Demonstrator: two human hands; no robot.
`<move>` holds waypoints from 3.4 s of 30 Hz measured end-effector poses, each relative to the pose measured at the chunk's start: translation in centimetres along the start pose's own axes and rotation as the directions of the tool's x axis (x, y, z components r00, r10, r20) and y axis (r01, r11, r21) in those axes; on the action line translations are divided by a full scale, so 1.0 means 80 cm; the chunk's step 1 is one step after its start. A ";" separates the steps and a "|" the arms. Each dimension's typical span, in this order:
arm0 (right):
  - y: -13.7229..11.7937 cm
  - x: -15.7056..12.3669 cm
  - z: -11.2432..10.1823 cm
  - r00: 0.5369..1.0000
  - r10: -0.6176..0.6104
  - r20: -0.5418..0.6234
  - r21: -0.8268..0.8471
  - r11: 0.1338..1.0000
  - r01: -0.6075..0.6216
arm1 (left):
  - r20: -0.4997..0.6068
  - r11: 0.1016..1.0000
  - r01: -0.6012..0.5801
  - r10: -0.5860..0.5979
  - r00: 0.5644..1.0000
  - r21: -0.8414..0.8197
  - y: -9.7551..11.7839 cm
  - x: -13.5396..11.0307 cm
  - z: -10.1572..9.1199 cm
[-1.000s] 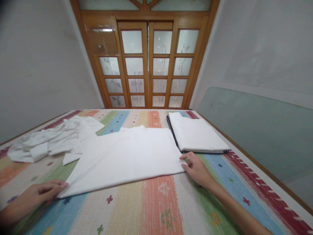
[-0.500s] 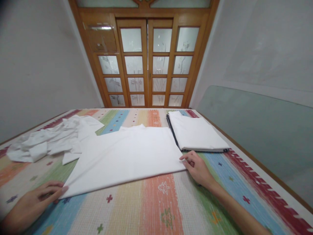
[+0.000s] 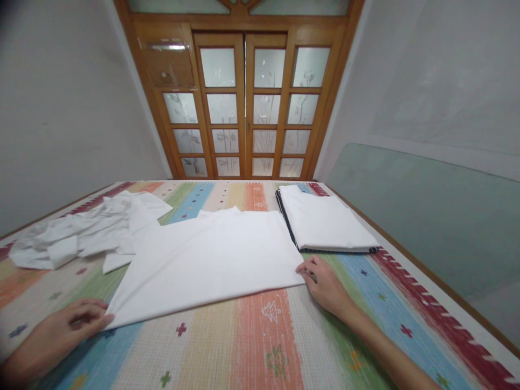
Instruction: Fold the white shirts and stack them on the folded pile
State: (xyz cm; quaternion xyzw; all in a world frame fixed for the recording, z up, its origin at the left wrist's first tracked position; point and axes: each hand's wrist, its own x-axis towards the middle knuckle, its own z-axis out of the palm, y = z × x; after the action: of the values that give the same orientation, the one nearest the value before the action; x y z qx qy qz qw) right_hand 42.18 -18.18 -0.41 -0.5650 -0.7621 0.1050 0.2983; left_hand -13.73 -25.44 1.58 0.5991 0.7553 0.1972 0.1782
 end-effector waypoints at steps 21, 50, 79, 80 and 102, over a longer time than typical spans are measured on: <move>-0.016 0.087 0.094 0.987 -0.043 0.157 -0.386 0.917 0.102 | 0.014 0.794 -0.369 0.414 0.910 0.484 0.061 0.065 0.084; -0.112 0.229 0.160 0.945 -0.095 0.314 -0.229 0.958 0.173 | -0.146 0.886 -0.029 0.109 0.983 0.462 0.167 0.197 0.117; -0.157 0.316 0.215 0.897 -0.250 0.364 -0.217 0.914 0.342 | -0.112 0.905 -0.112 0.172 0.979 0.411 0.169 0.217 0.113; -0.155 0.314 0.217 0.898 -0.254 0.361 -0.218 0.913 0.346 | -0.101 0.895 -0.185 0.246 0.964 0.405 0.170 0.218 0.114; -0.154 0.286 0.213 0.962 0.031 0.273 -0.234 0.972 0.035 | -0.008 0.811 -0.493 0.521 0.853 0.315 0.192 0.289 0.130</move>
State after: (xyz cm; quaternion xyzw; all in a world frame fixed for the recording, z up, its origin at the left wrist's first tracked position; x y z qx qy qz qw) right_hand 18.38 1.81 -0.27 -0.5757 -0.8037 0.0903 0.1204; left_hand -0.73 1.11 -0.27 0.7887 0.5966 0.1481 -0.0102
